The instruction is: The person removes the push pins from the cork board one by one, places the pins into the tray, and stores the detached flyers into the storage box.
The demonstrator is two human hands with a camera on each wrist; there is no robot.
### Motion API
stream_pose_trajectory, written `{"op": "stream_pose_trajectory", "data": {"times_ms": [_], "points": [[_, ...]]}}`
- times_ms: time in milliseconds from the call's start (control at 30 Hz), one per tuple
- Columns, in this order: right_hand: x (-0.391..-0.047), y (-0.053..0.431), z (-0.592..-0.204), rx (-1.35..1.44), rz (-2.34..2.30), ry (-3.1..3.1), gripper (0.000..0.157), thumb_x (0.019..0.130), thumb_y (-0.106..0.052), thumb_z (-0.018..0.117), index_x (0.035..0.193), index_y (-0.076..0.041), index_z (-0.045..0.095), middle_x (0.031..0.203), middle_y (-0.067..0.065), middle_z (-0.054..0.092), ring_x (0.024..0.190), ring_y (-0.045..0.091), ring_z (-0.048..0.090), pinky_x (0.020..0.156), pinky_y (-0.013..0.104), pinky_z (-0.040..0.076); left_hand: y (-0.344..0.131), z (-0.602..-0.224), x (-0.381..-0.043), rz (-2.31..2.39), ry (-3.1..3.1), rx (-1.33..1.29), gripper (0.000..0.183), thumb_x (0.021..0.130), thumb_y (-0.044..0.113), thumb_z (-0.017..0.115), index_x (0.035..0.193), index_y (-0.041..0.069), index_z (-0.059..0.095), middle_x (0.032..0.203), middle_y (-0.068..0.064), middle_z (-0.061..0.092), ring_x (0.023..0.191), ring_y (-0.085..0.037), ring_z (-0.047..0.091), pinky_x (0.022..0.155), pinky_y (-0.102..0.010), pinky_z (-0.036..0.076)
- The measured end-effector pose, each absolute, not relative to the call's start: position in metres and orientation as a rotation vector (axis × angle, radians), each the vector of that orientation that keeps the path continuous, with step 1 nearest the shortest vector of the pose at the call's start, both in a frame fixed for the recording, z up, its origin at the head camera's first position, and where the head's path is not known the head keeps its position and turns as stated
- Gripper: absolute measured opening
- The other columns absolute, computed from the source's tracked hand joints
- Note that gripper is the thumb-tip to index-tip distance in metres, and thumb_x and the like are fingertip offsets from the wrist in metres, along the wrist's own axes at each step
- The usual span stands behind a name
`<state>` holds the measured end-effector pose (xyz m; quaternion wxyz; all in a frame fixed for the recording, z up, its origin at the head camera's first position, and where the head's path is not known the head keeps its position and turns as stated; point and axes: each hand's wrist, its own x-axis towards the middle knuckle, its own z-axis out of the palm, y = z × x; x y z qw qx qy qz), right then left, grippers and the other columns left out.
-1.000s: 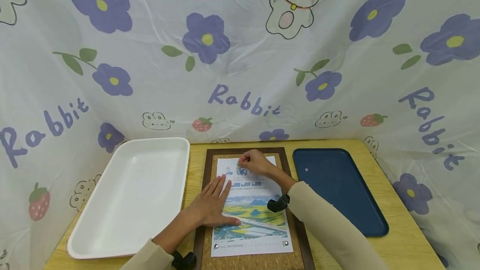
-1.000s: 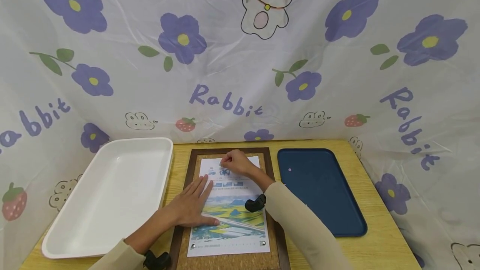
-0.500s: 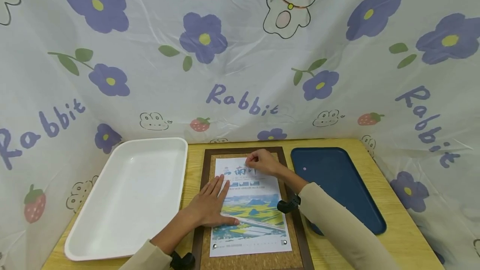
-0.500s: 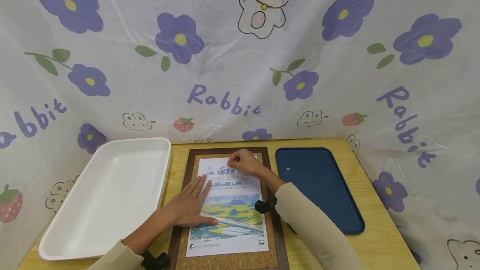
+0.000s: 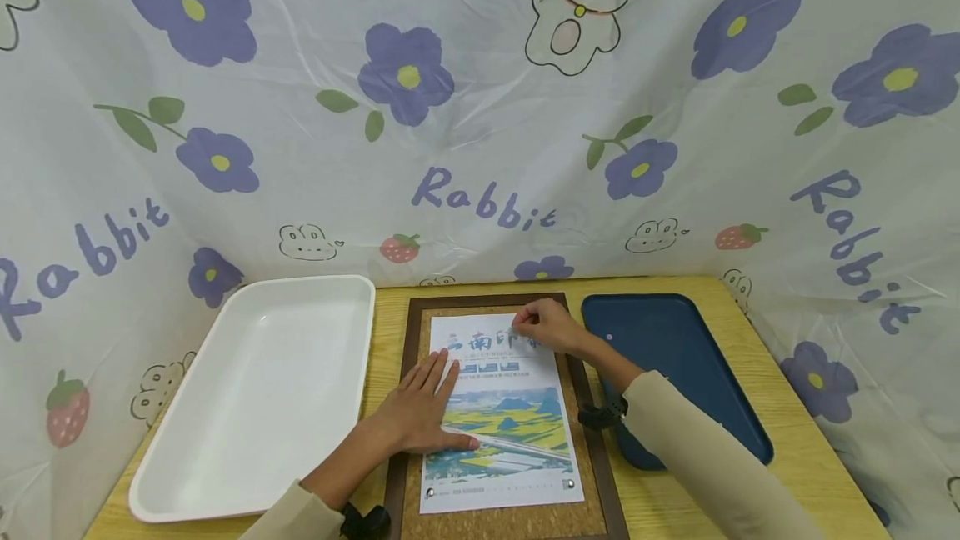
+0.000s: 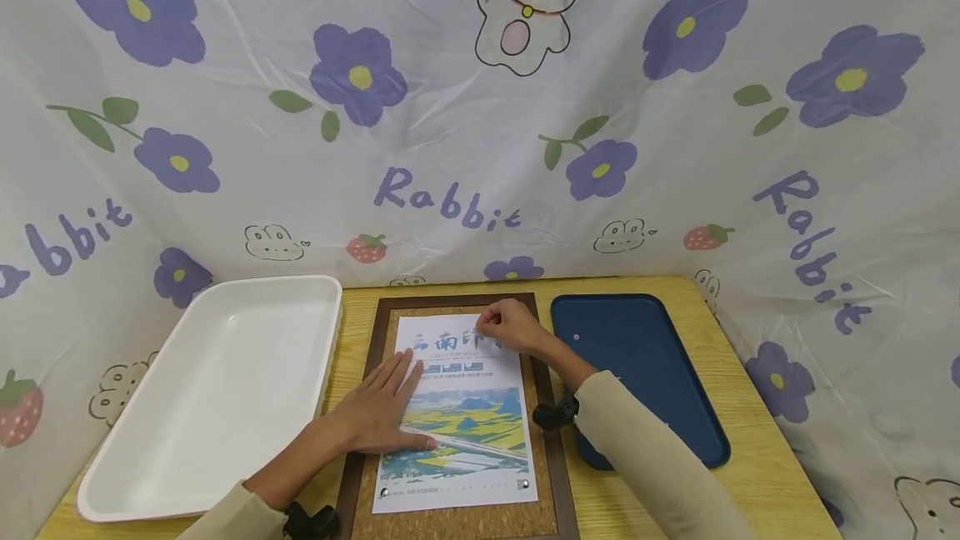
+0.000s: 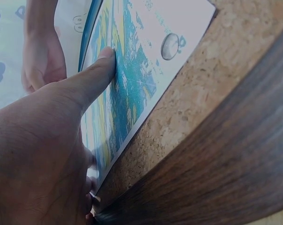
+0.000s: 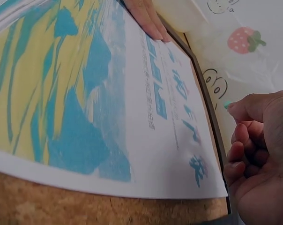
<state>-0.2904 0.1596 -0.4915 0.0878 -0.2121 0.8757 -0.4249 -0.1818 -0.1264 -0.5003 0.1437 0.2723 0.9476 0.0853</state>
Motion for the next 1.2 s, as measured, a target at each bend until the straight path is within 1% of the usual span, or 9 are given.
{"op": "stream_pose_trajectory", "data": {"times_ms": [33,200,467,700,867,967,1067,1200], "points": [[-0.290,0.162,-0.492,-0.633,-1.272,2.603,0.013,0.103,-0.010,0.068,0.100,-0.001,0.077,0.087,0.009,0.069,0.071,0.014,0.054,0.064,0.028,0.045,-0.126,-0.499,-0.182,0.246,2.733,0.780,0.127,0.086,0.086,0.061,0.169,0.001,0.017,0.176,-0.025,0.007,0.163,-0.043,0.010,0.129,-0.058,0.018],[-0.286,0.175,-0.491,-0.591,-1.283,2.588,0.015,0.104,-0.011,0.067,0.102,0.001,0.076,0.091,0.014,0.069,0.074,0.017,0.055,0.066,0.030,0.046,-0.124,-0.496,-0.179,0.227,2.734,0.756,0.125,0.086,0.083,0.064,0.169,0.002,0.018,0.176,-0.024,0.008,0.163,-0.041,0.011,0.129,-0.056,0.019],[-0.283,0.201,-0.492,-0.559,-1.312,2.579,0.018,0.105,-0.010,0.066,0.105,0.005,0.075,0.094,0.018,0.070,0.076,0.020,0.056,0.070,0.033,0.047,-0.125,-0.498,-0.180,0.233,2.723,0.769,0.124,0.087,0.084,0.061,0.170,0.002,0.016,0.176,-0.024,0.006,0.163,-0.042,0.009,0.129,-0.058,0.017],[-0.279,0.221,-0.493,-0.544,-1.298,2.621,0.016,0.104,-0.012,0.068,0.105,0.002,0.076,0.094,0.014,0.071,0.081,0.025,0.061,0.073,0.035,0.049,-0.127,-0.503,-0.181,0.257,2.731,0.801,0.125,0.087,0.085,0.061,0.169,0.002,0.017,0.176,-0.024,0.007,0.163,-0.041,0.009,0.130,-0.057,0.016],[-0.277,0.230,-0.492,-0.527,-1.274,2.638,0.016,0.105,-0.012,0.066,0.104,0.001,0.076,0.096,0.015,0.072,0.081,0.022,0.060,0.076,0.037,0.048,-0.126,-0.501,-0.180,0.229,2.735,0.787,0.125,0.086,0.085,0.061,0.170,0.003,0.016,0.176,-0.023,0.006,0.163,-0.040,0.009,0.130,-0.056,0.017],[-0.277,0.236,-0.492,-0.540,-1.276,2.645,0.018,0.106,-0.011,0.065,0.106,0.003,0.076,0.098,0.014,0.072,0.083,0.022,0.061,0.077,0.037,0.050,-0.125,-0.495,-0.180,0.234,2.723,0.774,0.125,0.087,0.083,0.062,0.170,0.002,0.016,0.176,-0.024,0.006,0.163,-0.040,0.009,0.129,-0.057,0.017],[-0.277,0.241,-0.493,-0.522,-1.272,2.659,0.016,0.105,-0.011,0.065,0.105,0.001,0.076,0.098,0.011,0.071,0.085,0.024,0.062,0.075,0.035,0.050,-0.126,-0.496,-0.181,0.241,2.721,0.779,0.124,0.088,0.082,0.063,0.170,0.001,0.016,0.176,-0.025,0.006,0.163,-0.042,0.009,0.129,-0.058,0.018],[-0.278,0.249,-0.495,-0.496,-1.278,2.662,0.015,0.105,-0.010,0.066,0.102,0.001,0.076,0.096,0.013,0.070,0.083,0.028,0.061,0.073,0.033,0.049,-0.126,-0.497,-0.181,0.240,2.719,0.783,0.125,0.087,0.083,0.062,0.170,0.001,0.016,0.176,-0.025,0.006,0.163,-0.042,0.009,0.129,-0.058,0.017]]}}
